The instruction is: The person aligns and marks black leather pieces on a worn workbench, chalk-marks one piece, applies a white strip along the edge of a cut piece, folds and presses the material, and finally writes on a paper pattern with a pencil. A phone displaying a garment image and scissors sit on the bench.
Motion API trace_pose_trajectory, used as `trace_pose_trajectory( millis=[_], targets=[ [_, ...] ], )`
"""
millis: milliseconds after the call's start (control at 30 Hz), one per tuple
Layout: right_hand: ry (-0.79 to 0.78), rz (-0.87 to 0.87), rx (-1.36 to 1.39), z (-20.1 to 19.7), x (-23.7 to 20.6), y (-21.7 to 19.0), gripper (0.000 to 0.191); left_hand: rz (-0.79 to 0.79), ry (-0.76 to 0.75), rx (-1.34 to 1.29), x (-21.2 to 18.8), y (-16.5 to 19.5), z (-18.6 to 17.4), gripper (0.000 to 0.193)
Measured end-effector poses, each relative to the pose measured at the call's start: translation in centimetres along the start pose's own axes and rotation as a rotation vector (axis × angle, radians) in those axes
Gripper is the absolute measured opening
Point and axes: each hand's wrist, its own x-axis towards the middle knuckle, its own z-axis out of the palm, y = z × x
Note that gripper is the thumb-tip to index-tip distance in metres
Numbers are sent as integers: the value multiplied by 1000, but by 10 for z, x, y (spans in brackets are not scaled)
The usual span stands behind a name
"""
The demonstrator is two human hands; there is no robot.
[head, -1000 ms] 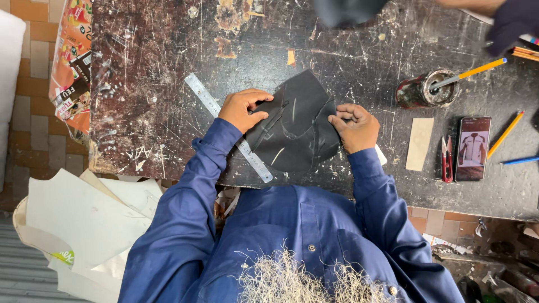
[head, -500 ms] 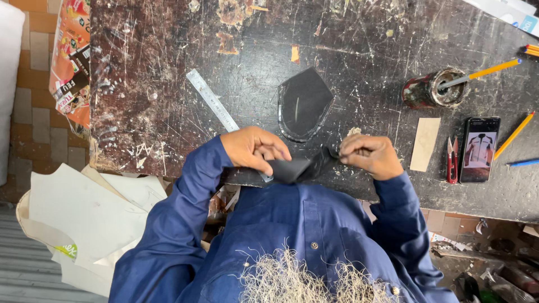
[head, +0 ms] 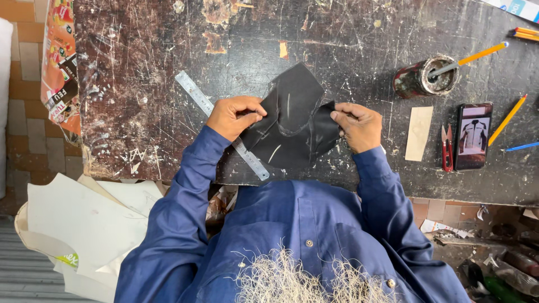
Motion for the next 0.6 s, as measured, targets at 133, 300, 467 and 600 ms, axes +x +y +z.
trace_pose_trajectory(
  millis=[133,300,467,600],
  targets=[
    [34,-39,-66,2,0,0,15,3,12,17,6,0,1,31],
    [16,-101,109,12,2,7,15,-73,20,-52,13,-2,0,35],
    [51,-127,6,17,1,11,14,-140,-6,-98,16,-8,-3,43],
    [89,-123,-97,18,1,10,15,-170,-28,-57,19,-9,-5,47]
  ],
)
